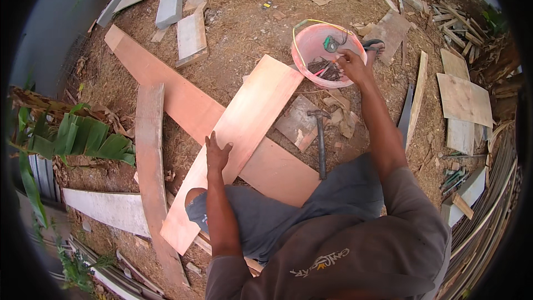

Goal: The person measures and marks a wooden plank with a tape measure and pencil, then uses a hand saw to cut the plank into smaller pieces. The person repeats the measuring and cutting process on another plank.

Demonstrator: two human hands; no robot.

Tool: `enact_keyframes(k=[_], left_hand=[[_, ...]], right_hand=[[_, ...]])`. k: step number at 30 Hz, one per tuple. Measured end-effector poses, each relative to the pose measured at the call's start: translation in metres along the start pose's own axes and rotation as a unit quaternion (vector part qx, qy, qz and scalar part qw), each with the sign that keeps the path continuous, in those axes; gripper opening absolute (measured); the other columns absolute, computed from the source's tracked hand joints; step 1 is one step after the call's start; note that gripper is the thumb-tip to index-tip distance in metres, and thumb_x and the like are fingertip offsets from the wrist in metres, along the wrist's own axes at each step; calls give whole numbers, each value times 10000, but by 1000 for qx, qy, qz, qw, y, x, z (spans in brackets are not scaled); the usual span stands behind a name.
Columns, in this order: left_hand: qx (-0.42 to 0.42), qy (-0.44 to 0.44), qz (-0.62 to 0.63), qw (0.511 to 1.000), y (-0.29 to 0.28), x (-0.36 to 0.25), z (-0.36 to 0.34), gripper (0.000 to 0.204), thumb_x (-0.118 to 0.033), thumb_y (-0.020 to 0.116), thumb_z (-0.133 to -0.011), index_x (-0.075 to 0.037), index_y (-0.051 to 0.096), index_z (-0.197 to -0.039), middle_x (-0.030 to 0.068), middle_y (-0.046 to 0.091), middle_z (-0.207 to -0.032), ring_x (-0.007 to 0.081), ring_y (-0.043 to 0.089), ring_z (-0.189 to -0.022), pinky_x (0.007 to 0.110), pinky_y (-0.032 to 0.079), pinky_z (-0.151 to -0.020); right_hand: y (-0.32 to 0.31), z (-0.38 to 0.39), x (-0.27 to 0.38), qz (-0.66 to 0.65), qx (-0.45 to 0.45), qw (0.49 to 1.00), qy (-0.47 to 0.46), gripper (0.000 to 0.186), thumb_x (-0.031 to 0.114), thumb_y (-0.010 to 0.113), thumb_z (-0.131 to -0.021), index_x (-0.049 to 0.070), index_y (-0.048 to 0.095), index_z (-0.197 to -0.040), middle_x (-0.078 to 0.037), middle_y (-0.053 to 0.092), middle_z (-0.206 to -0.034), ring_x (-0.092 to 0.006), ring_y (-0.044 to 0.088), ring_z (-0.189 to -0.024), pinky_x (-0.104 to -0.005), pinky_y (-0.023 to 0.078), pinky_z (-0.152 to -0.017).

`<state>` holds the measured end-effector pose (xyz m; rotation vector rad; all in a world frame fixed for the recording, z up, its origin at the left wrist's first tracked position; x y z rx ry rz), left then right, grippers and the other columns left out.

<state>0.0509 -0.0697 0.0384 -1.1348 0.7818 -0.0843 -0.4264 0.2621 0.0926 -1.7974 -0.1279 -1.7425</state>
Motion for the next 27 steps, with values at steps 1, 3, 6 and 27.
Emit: enact_keyframes(k=[1, 3, 6, 27], left_hand=[[1, 21, 8, 1000, -1, -1, 5, 939, -366, 804, -815, -33, 339, -1559, 337, 234, -1610, 466, 333, -1466, 486, 365, -1170], [-7, 19, 10, 1000, -10, 3, 13, 872, -350, 791, -833, -3, 390, -1525, 342, 284, -1587, 458, 339, -1465, 471, 363, -1173], [-17, -40, 99, 994, -33, 17, 32, 781, -342, 761, -874, 28, 444, -1484, 322, 374, -1553, 434, 378, -1448, 445, 361, -1175], [-352, -424, 747, 371, 111, 130, 138, 767, -568, 519, -1018, -83, 257, -1552, 126, 446, -1527, 331, 546, -1265, 549, 466, -983]], right_hand=[[11, -18, -10, 68, 20, 997, -16, 398, 251, 668, -952, 24, 646, -1278, -182, 716, -974, -229, 702, -935, -351, 568, -789], [34, -50, -38, 190, 62, 978, -52, 338, 245, 673, -922, 41, 710, -1188, -215, 737, -977, -278, 716, -964, -370, 560, -854], [68, -97, -82, 352, 148, 919, -95, 315, 178, 663, -876, 50, 730, -1156, -239, 720, -1115, -361, 701, -1056, -408, 539, -918], [46, -114, -73, 194, 38, 957, -210, 494, 439, 593, -1015, 4, 650, -1243, -96, 666, -987, -172, 609, -828, -312, 515, -704]])
Point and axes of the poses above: each hand's wrist, its own z-axis away from the middle knuckle, its own y-axis out of the palm, x = y × z, the point moved 6 cm from there along -z, towards the middle knuckle
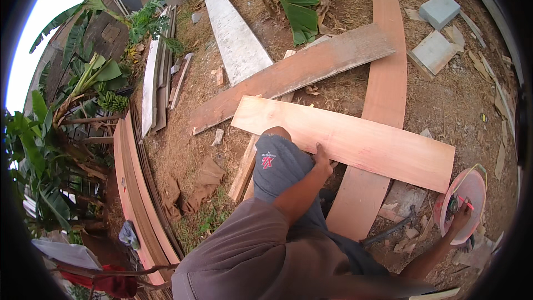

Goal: The person measures and marks a wooden plank with a tape measure and pencil, then uses a hand saw to cut the plank into smaller pieces. The person repeats the measuring and cutting process on another plank.

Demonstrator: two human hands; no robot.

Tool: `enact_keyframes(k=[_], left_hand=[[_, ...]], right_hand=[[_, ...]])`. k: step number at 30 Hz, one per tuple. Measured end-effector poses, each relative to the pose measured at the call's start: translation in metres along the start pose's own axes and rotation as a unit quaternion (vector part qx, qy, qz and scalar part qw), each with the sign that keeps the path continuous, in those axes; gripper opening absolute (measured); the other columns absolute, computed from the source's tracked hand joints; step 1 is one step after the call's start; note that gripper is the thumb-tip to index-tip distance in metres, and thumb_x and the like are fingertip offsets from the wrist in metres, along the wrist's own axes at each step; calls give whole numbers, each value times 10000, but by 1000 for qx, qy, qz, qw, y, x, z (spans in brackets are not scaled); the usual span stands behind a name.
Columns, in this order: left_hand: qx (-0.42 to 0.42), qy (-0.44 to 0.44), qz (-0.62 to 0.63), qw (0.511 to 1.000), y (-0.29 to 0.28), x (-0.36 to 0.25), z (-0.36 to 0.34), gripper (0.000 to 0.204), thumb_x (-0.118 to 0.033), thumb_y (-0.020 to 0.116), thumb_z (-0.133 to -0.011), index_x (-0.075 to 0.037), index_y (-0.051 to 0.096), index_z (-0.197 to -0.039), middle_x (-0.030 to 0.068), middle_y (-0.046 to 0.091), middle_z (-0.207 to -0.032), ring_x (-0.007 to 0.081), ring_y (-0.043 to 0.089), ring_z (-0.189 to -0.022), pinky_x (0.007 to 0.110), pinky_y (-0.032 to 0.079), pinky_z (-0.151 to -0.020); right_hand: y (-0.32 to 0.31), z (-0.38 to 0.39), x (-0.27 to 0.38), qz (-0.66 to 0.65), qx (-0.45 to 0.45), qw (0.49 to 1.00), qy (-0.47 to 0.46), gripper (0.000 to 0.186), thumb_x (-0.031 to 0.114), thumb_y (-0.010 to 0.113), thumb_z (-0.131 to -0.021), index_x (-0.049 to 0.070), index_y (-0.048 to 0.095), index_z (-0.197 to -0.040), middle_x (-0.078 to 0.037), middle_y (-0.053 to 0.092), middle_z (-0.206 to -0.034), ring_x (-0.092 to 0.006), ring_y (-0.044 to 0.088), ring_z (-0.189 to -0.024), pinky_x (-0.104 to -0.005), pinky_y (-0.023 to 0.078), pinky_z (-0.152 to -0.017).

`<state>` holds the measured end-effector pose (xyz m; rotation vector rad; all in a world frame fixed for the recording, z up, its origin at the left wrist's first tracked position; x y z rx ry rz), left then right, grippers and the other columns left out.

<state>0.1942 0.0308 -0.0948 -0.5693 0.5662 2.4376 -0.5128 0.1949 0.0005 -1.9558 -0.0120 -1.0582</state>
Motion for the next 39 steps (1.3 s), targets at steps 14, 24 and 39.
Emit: enact_keyframes(k=[14, 24, 39], left_hand=[[222, 106, -145, 958, 208, -52, 27, 670, -591, 462, -1034, -103, 428, -1491, 93, 544, -1431, 273, 549, -1269, 461, 456, -1085], [359, 433, -80, 823, 352, -326, 208, 713, -588, 459, -1037, -60, 394, -1512, 114, 517, -1461, 273, 538, -1284, 438, 443, -1098], [438, 713, -172, 520, 411, -468, 439, 669, -532, 463, -1067, 75, 600, -1312, 106, 679, -1181, 163, 605, -1038, 304, 473, -948]], right_hand=[[-112, 259, 90, -435, -175, 842, 268, 342, 384, 513, -1075, 63, 627, -1109, -4, 579, -722, -118, 608, -586, -268, 525, -527], [-107, 286, 87, -406, -170, 859, 262, 363, 406, 479, -1084, 95, 652, -1155, 23, 578, -756, -80, 541, -570, -243, 460, -509], [-56, 316, 138, -368, -73, 875, 306, 348, 380, 496, -1078, 88, 677, -1135, 34, 564, -736, -60, 503, -603, -238, 425, -542]])
Point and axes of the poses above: each hand's wrist, its own z-axis away from the middle knuckle, its own y-axis out of the palm, x = y × z, the point moved 6 cm from there along -z, towards the middle knuckle
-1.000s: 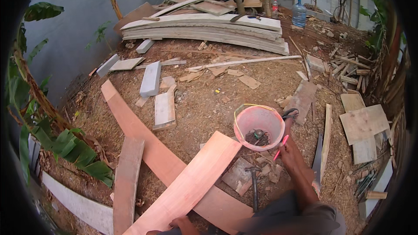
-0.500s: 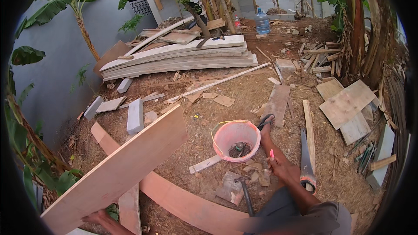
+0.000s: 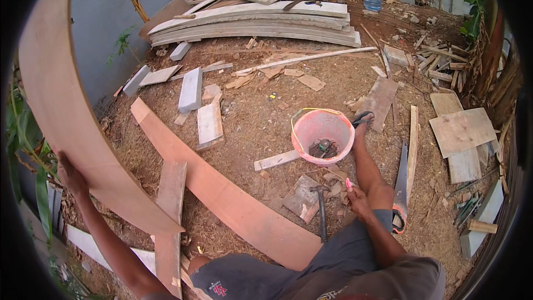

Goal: The person measures and marks a wooden plank with a tape measure and pencil, then uses a hand saw to cut the plank into smaller pieces. The person repeats the measuring and cutting process on another plank.

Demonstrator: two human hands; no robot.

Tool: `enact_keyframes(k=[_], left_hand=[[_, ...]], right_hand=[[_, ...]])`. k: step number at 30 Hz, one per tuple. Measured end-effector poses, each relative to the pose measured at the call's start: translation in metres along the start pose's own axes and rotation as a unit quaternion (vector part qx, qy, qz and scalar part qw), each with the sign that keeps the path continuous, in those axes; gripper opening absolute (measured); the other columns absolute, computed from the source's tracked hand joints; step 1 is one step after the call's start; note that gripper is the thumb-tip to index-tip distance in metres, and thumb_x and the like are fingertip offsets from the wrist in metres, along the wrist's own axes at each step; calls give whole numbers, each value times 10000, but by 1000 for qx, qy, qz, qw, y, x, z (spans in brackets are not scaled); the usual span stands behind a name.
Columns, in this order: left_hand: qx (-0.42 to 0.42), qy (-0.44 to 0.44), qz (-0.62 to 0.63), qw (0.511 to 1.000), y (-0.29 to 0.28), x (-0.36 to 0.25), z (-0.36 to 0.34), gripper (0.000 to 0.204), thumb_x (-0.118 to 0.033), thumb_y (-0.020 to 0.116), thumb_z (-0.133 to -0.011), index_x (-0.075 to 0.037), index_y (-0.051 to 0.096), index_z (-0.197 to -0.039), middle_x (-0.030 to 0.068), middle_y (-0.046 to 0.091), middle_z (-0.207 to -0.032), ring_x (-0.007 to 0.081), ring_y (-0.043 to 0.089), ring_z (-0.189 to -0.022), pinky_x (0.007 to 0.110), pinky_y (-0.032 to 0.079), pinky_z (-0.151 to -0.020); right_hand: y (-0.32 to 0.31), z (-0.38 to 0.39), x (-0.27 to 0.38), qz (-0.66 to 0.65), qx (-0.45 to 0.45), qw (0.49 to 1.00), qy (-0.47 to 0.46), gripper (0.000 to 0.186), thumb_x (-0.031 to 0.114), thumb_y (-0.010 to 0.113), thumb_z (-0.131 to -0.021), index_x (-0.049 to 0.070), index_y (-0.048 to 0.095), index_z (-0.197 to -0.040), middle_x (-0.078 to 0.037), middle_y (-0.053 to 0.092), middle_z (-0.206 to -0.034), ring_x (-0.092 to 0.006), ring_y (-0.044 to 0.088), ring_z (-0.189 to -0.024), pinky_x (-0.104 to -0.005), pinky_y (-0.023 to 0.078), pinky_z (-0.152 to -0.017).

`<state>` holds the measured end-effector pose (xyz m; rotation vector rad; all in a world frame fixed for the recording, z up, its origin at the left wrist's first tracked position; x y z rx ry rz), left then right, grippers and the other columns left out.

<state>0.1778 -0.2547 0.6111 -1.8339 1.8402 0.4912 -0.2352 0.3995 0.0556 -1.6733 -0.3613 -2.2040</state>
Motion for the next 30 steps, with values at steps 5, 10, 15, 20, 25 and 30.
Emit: enact_keyframes(k=[5, 10, 15, 20, 25, 30], left_hand=[[286, -46, -197, 937, 76, 77, 131, 540, -497, 552, -1036, -100, 421, -693, -81, 348, -668, 66, 297, -631, 319, 251, -523], [447, -194, -368, 792, 61, 177, 303, 724, -649, 570, -945, 36, 640, -723, 141, 456, -538, 191, 467, -525, 434, 414, -551], [515, -235, -396, 722, -1, 242, 429, 765, -687, 540, -934, 25, 630, -669, 212, 558, -583, 312, 583, -566, 485, 440, -581], [487, -326, -398, 706, -32, 276, 508, 796, -746, 537, -905, 25, 736, -891, 279, 693, -812, 428, 697, -823, 513, 516, -732], [503, -362, -503, 602, -1, 197, 529, 807, -718, 448, -967, 18, 661, -1222, 314, 692, -1065, 469, 664, -1040, 530, 526, -860], [590, -334, -485, 553, 45, 133, 518, 652, -536, 357, -1068, 9, 714, -1097, 296, 699, -1047, 452, 668, -1041, 516, 526, -873]], right_hand=[[15, 21, 4, -10, 43, 998, 44, 303, 349, 585, -1043, 71, 673, -1125, 57, 526, -711, -48, 469, -577, -236, 386, -518], [5, 38, -4, 39, 49, 990, 123, 264, 324, 597, -1045, 87, 672, -1132, 73, 469, -704, -37, 407, -503, -221, 327, -441], [-14, 43, -1, 53, 46, 991, 112, 278, 317, 573, -1052, 77, 685, -1134, 66, 489, -699, -43, 450, -546, -228, 354, -470], [-4, 34, -3, 15, 40, 993, 113, 284, 335, 564, -1049, 96, 708, -1101, 66, 520, -699, -41, 474, -588, -235, 375, -521], [19, 27, -20, 96, 81, 982, 141, 349, 383, 604, -1020, 66, 715, -1115, 32, 549, -733, -77, 486, -611, -270, 404, -545], [41, 38, -40, 169, 126, 970, 122, 427, 463, 628, -987, 49, 719, -1041, -7, 583, -759, -121, 531, -675, -326, 445, -616]])
Point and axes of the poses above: each hand's wrist, its own z-axis away from the middle knuckle, its own y-axis out of the palm, x = y × z, the point moved 6 cm from there along -z, towards the middle knuckle
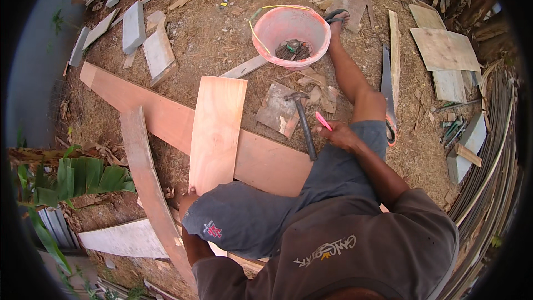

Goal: The person measures and marks a wooden plank with a tape measure and pencil, then uses a hand saw to cut the plank into smaller pieces. The person repeats the measuring and cutting process on another plank.

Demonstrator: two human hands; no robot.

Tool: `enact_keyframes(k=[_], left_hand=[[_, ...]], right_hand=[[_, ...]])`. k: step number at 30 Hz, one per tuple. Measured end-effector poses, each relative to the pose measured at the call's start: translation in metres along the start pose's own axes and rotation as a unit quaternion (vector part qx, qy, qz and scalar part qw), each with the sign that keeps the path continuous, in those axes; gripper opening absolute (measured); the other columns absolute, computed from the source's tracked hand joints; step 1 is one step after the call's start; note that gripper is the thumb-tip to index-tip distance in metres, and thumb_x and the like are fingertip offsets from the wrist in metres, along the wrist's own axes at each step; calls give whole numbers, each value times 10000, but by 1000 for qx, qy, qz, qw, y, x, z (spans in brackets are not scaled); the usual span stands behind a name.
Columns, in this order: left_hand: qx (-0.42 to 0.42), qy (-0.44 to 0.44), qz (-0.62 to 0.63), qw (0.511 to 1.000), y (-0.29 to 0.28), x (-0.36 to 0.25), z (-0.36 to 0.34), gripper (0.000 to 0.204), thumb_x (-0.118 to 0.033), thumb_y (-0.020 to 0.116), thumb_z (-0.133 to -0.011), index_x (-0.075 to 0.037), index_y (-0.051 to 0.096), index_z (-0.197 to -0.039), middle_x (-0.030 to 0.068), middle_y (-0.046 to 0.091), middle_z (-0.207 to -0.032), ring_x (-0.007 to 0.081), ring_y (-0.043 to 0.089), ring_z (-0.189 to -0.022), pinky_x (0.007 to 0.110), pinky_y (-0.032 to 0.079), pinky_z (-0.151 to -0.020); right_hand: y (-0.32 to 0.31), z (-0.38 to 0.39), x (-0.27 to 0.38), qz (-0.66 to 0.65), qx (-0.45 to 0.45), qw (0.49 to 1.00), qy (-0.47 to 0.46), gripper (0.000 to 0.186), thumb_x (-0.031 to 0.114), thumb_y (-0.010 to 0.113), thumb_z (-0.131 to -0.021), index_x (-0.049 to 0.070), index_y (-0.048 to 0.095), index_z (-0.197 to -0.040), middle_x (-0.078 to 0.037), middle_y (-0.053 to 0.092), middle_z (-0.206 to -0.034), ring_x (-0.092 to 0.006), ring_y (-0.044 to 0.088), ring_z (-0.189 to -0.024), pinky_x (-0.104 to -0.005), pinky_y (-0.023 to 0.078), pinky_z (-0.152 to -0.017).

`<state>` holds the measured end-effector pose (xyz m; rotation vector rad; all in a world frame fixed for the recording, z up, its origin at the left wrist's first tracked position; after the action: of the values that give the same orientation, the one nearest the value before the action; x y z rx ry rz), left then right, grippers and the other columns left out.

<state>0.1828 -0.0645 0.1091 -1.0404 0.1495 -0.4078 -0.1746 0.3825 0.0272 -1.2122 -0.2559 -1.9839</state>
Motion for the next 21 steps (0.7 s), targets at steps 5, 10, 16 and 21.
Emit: enact_keyframes(k=[5, 10, 16, 21], left_hand=[[29, 168, -117, 978, 24, -8, -39, 508, -384, 409, -1059, -11, 747, -988, 266, 711, -1032, 420, 688, -997, 504, 534, -864], [14, 166, -120, 979, 39, 12, -60, 418, -337, 465, -1021, -21, 739, -1019, 254, 710, -1029, 414, 689, -985, 487, 537, -881], [-43, 70, -37, 996, 56, 22, -56, 390, -328, 484, -1012, -26, 727, -1053, 251, 700, -1061, 414, 679, -1008, 484, 533, -894], [-83, 33, 13, 996, 64, 37, -58, 372, -321, 500, -1004, -29, 718, -1081, 248, 691, -1087, 414, 671, -1027, 482, 530, -904]], right_hand=[[39, -4, -18, -41, 65, 996, 54, 398, 428, 641, -987, 35, 695, -954, -33, 583, -730, -129, 553, -680, -334, 454, -616], [48, -14, -21, 15, 62, 998, 11, 393, 409, 640, -989, 24, 690, -933, -41, 566, -674, -141, 552, -640, -342, 455, -597], [30, -25, -34, 49, 16, 998, -20, 419, 415, 630, -985, 5, 687, -916, -109, 620, -711, -203, 608, -689, -393, 493, -668], [30, -34, -42, 57, 11, 998, -32, 441, 435, 627, -983, 5, 691, -906, -162, 643, -754, -251, 632, -738, -418, 504, -719]])
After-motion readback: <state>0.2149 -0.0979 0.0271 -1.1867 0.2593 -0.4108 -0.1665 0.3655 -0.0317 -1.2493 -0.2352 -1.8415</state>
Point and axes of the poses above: each hand's wrist, its own z-axis away from the middle knuckle, its own y-axis out of the palm, x = y × z, the point moved 6 cm from there along -z, towards the middle knuckle
